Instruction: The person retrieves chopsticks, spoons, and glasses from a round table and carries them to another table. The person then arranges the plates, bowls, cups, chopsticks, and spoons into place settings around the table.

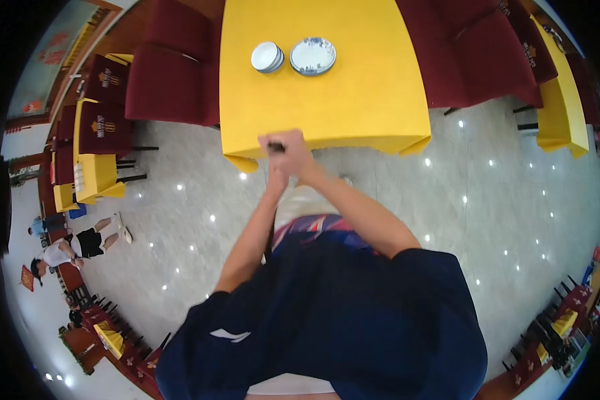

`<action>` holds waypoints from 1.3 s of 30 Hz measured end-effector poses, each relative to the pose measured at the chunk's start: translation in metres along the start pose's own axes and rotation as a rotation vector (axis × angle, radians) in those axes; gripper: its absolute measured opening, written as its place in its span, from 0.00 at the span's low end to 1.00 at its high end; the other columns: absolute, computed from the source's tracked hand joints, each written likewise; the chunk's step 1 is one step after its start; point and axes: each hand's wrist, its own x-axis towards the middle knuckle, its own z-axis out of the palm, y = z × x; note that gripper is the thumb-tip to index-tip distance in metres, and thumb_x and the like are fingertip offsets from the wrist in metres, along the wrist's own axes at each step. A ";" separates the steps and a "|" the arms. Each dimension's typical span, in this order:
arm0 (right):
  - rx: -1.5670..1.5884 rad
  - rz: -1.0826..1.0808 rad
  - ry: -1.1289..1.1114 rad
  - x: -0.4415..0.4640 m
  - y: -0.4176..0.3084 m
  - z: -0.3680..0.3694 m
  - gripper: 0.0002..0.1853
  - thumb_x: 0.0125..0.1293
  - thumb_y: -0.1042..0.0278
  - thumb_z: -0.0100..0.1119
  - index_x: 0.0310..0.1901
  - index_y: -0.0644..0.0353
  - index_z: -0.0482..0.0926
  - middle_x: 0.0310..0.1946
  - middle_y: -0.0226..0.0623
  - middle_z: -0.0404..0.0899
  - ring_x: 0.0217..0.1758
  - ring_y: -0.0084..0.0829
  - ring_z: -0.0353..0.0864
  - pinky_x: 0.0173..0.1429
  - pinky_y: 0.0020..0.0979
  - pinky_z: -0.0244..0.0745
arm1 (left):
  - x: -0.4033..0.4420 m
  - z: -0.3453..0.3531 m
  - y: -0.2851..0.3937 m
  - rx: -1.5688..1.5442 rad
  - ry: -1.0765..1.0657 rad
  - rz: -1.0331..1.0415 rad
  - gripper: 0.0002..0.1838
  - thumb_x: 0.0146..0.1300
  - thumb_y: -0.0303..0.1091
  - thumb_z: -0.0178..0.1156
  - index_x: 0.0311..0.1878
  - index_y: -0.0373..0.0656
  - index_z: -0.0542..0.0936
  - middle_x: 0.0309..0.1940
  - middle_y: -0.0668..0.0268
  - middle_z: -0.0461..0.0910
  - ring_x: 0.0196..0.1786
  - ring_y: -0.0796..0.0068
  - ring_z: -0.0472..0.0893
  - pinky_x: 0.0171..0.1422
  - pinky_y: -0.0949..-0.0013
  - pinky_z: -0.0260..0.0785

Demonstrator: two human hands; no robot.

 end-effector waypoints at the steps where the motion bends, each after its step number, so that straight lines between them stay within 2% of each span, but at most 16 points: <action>1: -0.004 0.039 -0.003 0.018 0.015 0.002 0.09 0.57 0.75 0.62 0.23 0.65 0.74 0.15 0.38 0.60 0.17 0.23 0.58 0.23 0.26 0.58 | 0.016 -0.005 -0.010 0.062 -0.079 -0.021 0.17 0.68 0.41 0.52 0.49 0.36 0.75 0.45 0.60 0.78 0.51 0.70 0.77 0.56 0.68 0.69; 4: -0.044 0.142 0.077 0.073 0.045 0.018 0.15 0.58 0.74 0.60 0.18 0.64 0.66 0.13 0.38 0.58 0.16 0.32 0.56 0.22 0.30 0.56 | 0.077 -0.021 -0.036 0.242 -0.339 -0.024 0.16 0.68 0.40 0.52 0.48 0.36 0.74 0.46 0.61 0.77 0.52 0.73 0.76 0.56 0.69 0.68; 7: -0.007 0.180 0.115 0.104 0.085 0.041 0.17 0.60 0.72 0.62 0.18 0.65 0.67 0.14 0.40 0.55 0.15 0.29 0.53 0.21 0.29 0.54 | 0.140 -0.024 -0.066 -0.065 -0.277 -0.368 0.14 0.66 0.37 0.54 0.47 0.35 0.74 0.47 0.61 0.77 0.51 0.72 0.77 0.54 0.67 0.69; 9: -0.138 -0.055 -0.065 0.129 0.094 0.045 0.17 0.59 0.73 0.61 0.17 0.64 0.65 0.12 0.42 0.57 0.13 0.35 0.57 0.21 0.31 0.54 | 0.167 -0.024 -0.095 -0.511 -0.333 -0.422 0.12 0.66 0.36 0.56 0.39 0.35 0.73 0.35 0.66 0.76 0.37 0.75 0.75 0.42 0.70 0.69; 10: -0.144 0.046 -0.089 0.138 0.092 0.040 0.15 0.58 0.73 0.61 0.19 0.64 0.67 0.14 0.37 0.63 0.17 0.23 0.66 0.24 0.28 0.58 | 0.176 -0.022 -0.108 -0.634 -0.333 -0.436 0.11 0.65 0.36 0.57 0.37 0.35 0.73 0.31 0.67 0.76 0.34 0.75 0.75 0.40 0.71 0.69; 11: -0.157 0.069 -0.102 0.147 0.089 0.039 0.15 0.58 0.73 0.61 0.19 0.64 0.67 0.14 0.37 0.63 0.17 0.23 0.66 0.24 0.28 0.58 | 0.186 -0.021 -0.118 -0.756 -0.334 -0.452 0.12 0.65 0.35 0.58 0.35 0.35 0.73 0.28 0.68 0.75 0.31 0.76 0.75 0.37 0.72 0.69; 13: -0.111 0.132 0.000 0.169 0.088 0.044 0.15 0.59 0.73 0.61 0.19 0.64 0.67 0.13 0.36 0.64 0.16 0.22 0.64 0.23 0.27 0.57 | 0.210 -0.027 -0.129 -0.412 -0.346 -0.049 0.12 0.63 0.33 0.60 0.29 0.36 0.72 0.22 0.68 0.72 0.25 0.77 0.71 0.31 0.72 0.66; 15: -0.107 0.127 -0.016 0.187 0.064 0.047 0.16 0.58 0.74 0.61 0.17 0.64 0.66 0.12 0.37 0.62 0.15 0.28 0.62 0.22 0.30 0.55 | 0.218 -0.030 -0.126 -0.239 -0.339 0.121 0.13 0.62 0.32 0.61 0.26 0.37 0.72 0.19 0.69 0.70 0.22 0.77 0.69 0.28 0.72 0.64; 16: -0.099 0.094 -0.023 0.189 0.061 0.047 0.16 0.57 0.75 0.60 0.16 0.63 0.66 0.11 0.37 0.61 0.13 0.33 0.60 0.21 0.33 0.54 | 0.219 -0.029 -0.123 -0.214 -0.268 -0.007 0.14 0.60 0.30 0.63 0.22 0.37 0.71 0.17 0.68 0.69 0.21 0.77 0.67 0.26 0.71 0.61; 19: -0.194 0.313 -0.007 0.165 0.103 0.061 0.16 0.58 0.75 0.60 0.16 0.63 0.67 0.11 0.36 0.62 0.13 0.31 0.60 0.21 0.32 0.54 | 0.209 -0.037 -0.149 -0.241 -0.204 -0.286 0.15 0.52 0.24 0.66 0.19 0.37 0.69 0.16 0.66 0.67 0.21 0.77 0.64 0.25 0.67 0.57; 21: -0.187 0.285 -0.016 0.167 0.109 0.063 0.15 0.58 0.75 0.59 0.16 0.64 0.68 0.10 0.36 0.61 0.13 0.29 0.60 0.21 0.32 0.54 | 0.217 -0.035 -0.162 0.100 -0.293 -0.204 0.15 0.52 0.24 0.66 0.20 0.36 0.68 0.16 0.63 0.67 0.22 0.75 0.65 0.26 0.68 0.58; 26: -0.188 0.319 0.037 0.164 0.110 0.054 0.14 0.59 0.76 0.58 0.17 0.65 0.69 0.10 0.36 0.60 0.13 0.27 0.60 0.20 0.31 0.54 | 0.215 -0.036 -0.171 0.032 -0.319 -0.313 0.14 0.49 0.25 0.68 0.21 0.35 0.69 0.17 0.58 0.68 0.22 0.66 0.67 0.28 0.65 0.61; 30: 0.126 0.285 0.543 0.183 0.148 0.009 0.21 0.67 0.68 0.48 0.15 0.58 0.63 0.10 0.34 0.63 0.13 0.24 0.59 0.19 0.29 0.54 | 0.230 -0.044 -0.161 0.317 -0.466 -0.295 0.12 0.51 0.35 0.69 0.25 0.39 0.77 0.22 0.58 0.76 0.27 0.57 0.77 0.31 0.63 0.67; 32: 0.618 0.635 0.837 0.194 0.161 -0.032 0.21 0.70 0.60 0.39 0.18 0.52 0.53 0.11 0.27 0.48 0.13 0.25 0.47 0.21 0.30 0.47 | 0.241 -0.054 -0.153 0.548 -0.525 -0.323 0.15 0.53 0.46 0.68 0.31 0.43 0.82 0.25 0.61 0.81 0.31 0.58 0.81 0.35 0.63 0.73; 35: 0.767 0.802 1.166 0.171 0.216 -0.065 0.19 0.68 0.61 0.37 0.19 0.49 0.49 0.13 0.26 0.43 0.15 0.26 0.41 0.21 0.31 0.43 | 0.256 -0.072 -0.126 0.650 -0.598 -0.208 0.14 0.58 0.45 0.66 0.32 0.43 0.83 0.26 0.66 0.83 0.29 0.65 0.83 0.35 0.67 0.74; 39: 0.870 0.895 1.323 0.147 0.266 -0.059 0.17 0.66 0.62 0.36 0.20 0.48 0.48 0.13 0.26 0.43 0.16 0.26 0.40 0.22 0.30 0.42 | 0.249 -0.089 -0.152 0.216 -0.386 -0.579 0.15 0.65 0.44 0.62 0.34 0.39 0.83 0.28 0.66 0.84 0.29 0.73 0.83 0.33 0.72 0.74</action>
